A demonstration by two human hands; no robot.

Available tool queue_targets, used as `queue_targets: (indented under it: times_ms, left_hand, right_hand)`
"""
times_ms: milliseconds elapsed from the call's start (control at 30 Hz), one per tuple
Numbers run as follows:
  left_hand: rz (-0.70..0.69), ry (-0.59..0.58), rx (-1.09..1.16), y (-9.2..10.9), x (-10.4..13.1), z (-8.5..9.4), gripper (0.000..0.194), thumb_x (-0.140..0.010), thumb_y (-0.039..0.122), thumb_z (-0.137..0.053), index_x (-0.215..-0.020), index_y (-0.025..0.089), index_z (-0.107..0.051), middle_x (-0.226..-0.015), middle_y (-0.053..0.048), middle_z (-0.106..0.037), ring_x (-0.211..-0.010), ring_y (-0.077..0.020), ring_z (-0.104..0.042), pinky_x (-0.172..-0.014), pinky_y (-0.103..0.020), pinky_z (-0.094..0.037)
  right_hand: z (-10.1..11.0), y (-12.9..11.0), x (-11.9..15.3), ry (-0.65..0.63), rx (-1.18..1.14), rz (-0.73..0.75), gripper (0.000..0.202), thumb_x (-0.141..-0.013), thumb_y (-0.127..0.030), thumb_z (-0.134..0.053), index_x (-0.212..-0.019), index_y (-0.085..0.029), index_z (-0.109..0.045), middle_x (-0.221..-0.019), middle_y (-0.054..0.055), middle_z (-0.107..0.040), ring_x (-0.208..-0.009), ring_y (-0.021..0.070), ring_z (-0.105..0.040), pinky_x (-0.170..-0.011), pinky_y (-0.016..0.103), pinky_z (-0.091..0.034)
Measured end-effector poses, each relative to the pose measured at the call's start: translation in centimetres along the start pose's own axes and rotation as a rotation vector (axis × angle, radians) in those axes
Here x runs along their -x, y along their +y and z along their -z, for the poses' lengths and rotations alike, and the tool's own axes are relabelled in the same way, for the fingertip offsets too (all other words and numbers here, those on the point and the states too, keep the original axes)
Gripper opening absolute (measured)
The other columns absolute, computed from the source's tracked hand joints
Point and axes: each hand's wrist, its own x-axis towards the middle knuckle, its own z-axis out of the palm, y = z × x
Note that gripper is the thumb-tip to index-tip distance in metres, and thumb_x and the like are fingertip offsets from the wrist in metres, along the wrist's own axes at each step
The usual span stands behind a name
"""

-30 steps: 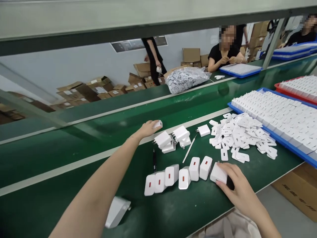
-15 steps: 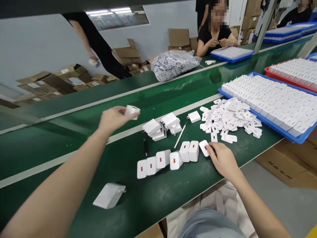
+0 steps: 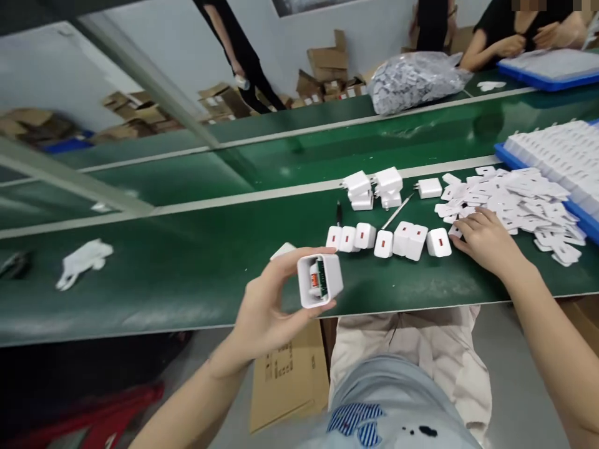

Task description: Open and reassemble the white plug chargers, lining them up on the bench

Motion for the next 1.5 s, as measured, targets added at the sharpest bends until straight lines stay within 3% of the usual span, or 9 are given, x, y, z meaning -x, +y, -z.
queue_targets:
  times_ms: [133,300,633,733,867,967,1067,1333,1500]
  left_hand:
    - [-0.002,0.038,0.164,0.7,1.4,-1.6,0.052,-0.078,0.026,-0.073,-0.125,0.022,-0.051,-0.12,-0.009,-0.064,-0.107,-0.0228,-0.063,-0.094,-0.034,-0.052]
    - [0.023,0.038,0.368,1.4,2.1,-3.1,0.052,-0.077,0.029,-0.075,-0.124,0.021,-0.052,-0.12,-0.011,-0.064,-0.108,-0.0244,-0.062,-0.094,-0.036,-0.052]
    - [0.001,0.026,0.568,2.0,2.7,-4.5,0.054,-0.078,0.03,-0.074,-0.126,0.022,-0.051,-0.122,-0.011,-0.062,-0.109,-0.024,-0.061,-0.094,-0.036,-0.051]
    - [0.028,-0.003,0.553,1.7,2.9,-4.8,0.057,-0.079,0.029,-0.073,-0.13,0.024,-0.049,-0.125,-0.01,-0.061,-0.112,-0.0239,-0.06,-0.097,-0.037,-0.049]
    - [0.036,-0.043,0.504,1.2,2.8,-5.7,0.063,-0.08,0.028,-0.073,-0.136,0.029,-0.045,-0.129,-0.008,-0.059,-0.118,-0.0237,-0.056,-0.101,-0.036,-0.045]
    - [0.028,-0.051,0.477,1.1,2.5,-6.7,0.063,-0.08,0.034,-0.072,-0.138,0.029,-0.045,-0.133,-0.008,-0.057,-0.12,-0.026,-0.054,-0.101,-0.039,-0.045]
    - [-0.007,-0.027,0.423,1.1,2.4,-7.6,0.066,-0.08,0.04,-0.071,-0.139,0.029,-0.044,-0.132,-0.01,-0.057,-0.115,-0.0275,-0.055,-0.099,-0.043,-0.043]
    - [-0.028,0.026,0.346,0.6,2.7,-8.2,0.065,-0.082,0.043,-0.069,-0.14,0.03,-0.041,-0.13,-0.011,-0.058,-0.11,-0.0257,-0.056,-0.095,-0.045,-0.043]
    - [0.055,0.114,0.425,0.7,3.5,-8.6,0.07,-0.081,0.044,-0.069,-0.138,0.028,-0.031,-0.13,-0.012,-0.046,-0.116,-0.0248,-0.054,-0.095,-0.043,-0.048]
  right_hand:
    - [-0.5,1.3,-1.0,0.037,-0.046,-0.049,0.016,-0.085,-0.028,-0.052,-0.074,-0.019,-0.061,-0.063,0.009,-0.061,-0.072,0.0199,-0.056,-0.099,0.042,-0.041]
    - [0.1,2.0,-2.0,0.036,-0.139,-0.145,0.017,-0.078,-0.027,-0.055,-0.063,-0.021,-0.053,-0.056,0.003,-0.051,-0.067,0.0142,-0.05,-0.097,0.04,-0.038]
    - [0.9,2.5,-2.2,0.064,-0.151,-0.27,0.02,-0.081,-0.027,-0.058,-0.084,-0.014,-0.072,-0.067,0.008,-0.062,-0.072,0.015,-0.054,-0.073,0.032,-0.039]
    - [2.9,0.1,-2.4,0.201,-0.137,-0.328,0.02,-0.085,-0.021,-0.052,-0.087,-0.014,-0.071,-0.074,0.011,-0.066,-0.075,0.0165,-0.057,-0.07,0.031,-0.041]
    - [7.9,-7.8,-2.1,0.524,-0.493,-0.321,0.02,-0.09,-0.015,-0.051,-0.096,-0.02,-0.07,-0.078,0.004,-0.067,-0.059,0.0107,-0.052,-0.051,0.026,-0.037]
    - [10.2,-13.8,-2.1,0.398,-0.8,-0.007,0.027,-0.09,-0.006,-0.05,-0.103,-0.024,-0.066,-0.083,0.0,-0.067,-0.064,0.0092,-0.053,-0.052,0.024,-0.039]
    - [10.0,-16.9,-2.1,0.316,-0.935,-0.013,0.028,-0.092,-0.007,-0.045,-0.108,-0.024,-0.062,-0.086,0.001,-0.066,-0.066,0.0106,-0.055,-0.057,0.025,-0.044]
    - [9.3,-16.3,-2.2,0.085,-0.89,0.093,0.023,-0.094,-0.022,-0.051,-0.114,-0.026,-0.062,-0.077,0.001,-0.061,-0.07,0.0144,-0.052,-0.06,0.027,-0.044]
    - [9.6,-15.7,-2.2,-0.049,-0.745,0.128,0.034,-0.095,-0.043,-0.049,-0.123,-0.027,-0.061,-0.078,0.003,-0.052,-0.076,0.0167,-0.05,-0.064,0.028,-0.044]
